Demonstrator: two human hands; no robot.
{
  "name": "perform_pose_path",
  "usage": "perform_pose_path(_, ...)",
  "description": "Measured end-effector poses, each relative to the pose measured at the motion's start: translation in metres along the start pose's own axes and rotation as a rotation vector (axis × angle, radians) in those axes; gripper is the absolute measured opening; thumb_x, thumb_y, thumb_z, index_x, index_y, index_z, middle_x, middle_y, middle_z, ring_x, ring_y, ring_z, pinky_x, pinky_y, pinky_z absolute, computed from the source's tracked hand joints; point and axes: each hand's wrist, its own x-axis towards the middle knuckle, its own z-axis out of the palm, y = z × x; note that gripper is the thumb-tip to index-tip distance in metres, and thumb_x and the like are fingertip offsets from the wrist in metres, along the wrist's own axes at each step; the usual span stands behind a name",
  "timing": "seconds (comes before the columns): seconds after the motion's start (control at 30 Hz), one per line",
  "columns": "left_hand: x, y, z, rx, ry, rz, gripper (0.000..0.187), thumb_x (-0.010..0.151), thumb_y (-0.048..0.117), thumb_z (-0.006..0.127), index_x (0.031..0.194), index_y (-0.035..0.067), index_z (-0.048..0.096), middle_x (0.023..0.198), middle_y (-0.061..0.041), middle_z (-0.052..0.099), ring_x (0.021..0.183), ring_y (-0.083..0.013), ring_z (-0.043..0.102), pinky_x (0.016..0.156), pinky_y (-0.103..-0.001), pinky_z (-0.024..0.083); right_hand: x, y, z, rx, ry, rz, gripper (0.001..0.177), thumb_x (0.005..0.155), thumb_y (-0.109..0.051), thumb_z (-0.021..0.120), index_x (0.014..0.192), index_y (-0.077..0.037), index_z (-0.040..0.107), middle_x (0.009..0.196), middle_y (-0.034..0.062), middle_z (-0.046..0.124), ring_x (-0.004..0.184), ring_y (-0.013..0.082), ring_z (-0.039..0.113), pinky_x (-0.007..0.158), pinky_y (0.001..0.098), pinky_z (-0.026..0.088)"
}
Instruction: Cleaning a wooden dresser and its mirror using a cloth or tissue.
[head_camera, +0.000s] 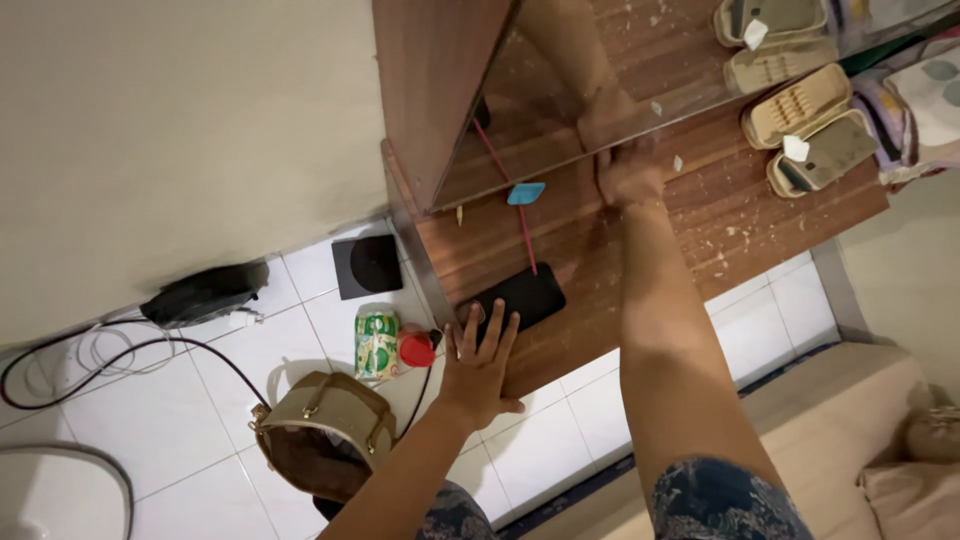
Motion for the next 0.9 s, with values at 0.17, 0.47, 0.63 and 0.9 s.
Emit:
perform_pose_path(0.17, -0.001, -0.002, 0.004, 0.002, 0.058, 0.015, 0.14, 0.063, 0.066, 0.087, 0.163, 0.016, 0.002, 0.17, -0.011, -0.01, 0.154, -0.0436, -0.009, 0.118, -0.073, 0.005, -0.072, -0.028, -0.076, 0.184, 0.031, 0.066, 0.073, 0.104, -0.037, 0.044, 0.162, 0.002, 0.024, 0.17, 0.0235, 0.018, 0.157, 0.0427, 0.014, 0.128, 0.0525, 0.015)
perform_pose_path(0.47, 0.001, -0.004, 0.01, 0.029, 0.083, 0.02, 0.14, 0.062, 0.069, 0.085, 0.163, 0.017, 0.003, 0.169, -0.011, -0.01, 0.154, -0.0437, -0.009, 0.119, -0.073, 0.006, -0.132, -0.083, -0.138, 0.227, -0.127, 0.214, 0.072, 0.107, -0.041, 0.035, 0.162, -0.007, 0.003, 0.172, 0.0148, -0.001, 0.158, 0.0311, 0.0, 0.126, 0.0481, 0.006)
perform_pose_path(0.63, 0.001, -0.004, 0.008, 0.035, 0.025, 0.018, 0.139, 0.065, 0.069, 0.084, 0.163, 0.017, 0.0, 0.169, -0.011, -0.013, 0.153, -0.044, -0.012, 0.118, -0.072, 0.004, -0.131, -0.077, -0.12, 0.276, -0.105, 0.157, 0.077, 0.108, -0.042, 0.036, 0.169, -0.008, 0.004, 0.174, 0.0135, 0.002, 0.162, 0.0295, 0.0, 0.133, 0.046, 0.003)
perform_pose_path(0.9, -0.002, 0.0, 0.002, 0.012, 0.061, 0.023, 0.139, 0.063, 0.067, 0.086, 0.163, 0.016, 0.004, 0.17, -0.012, -0.009, 0.154, -0.0434, -0.008, 0.119, -0.071, 0.005, -0.043, -0.005, -0.041, 0.124, -0.023, 0.223, 0.088, 0.105, -0.052, 0.038, 0.162, 0.009, 0.008, 0.17, 0.0306, 0.003, 0.158, 0.0452, 0.004, 0.129, 0.0496, 0.007)
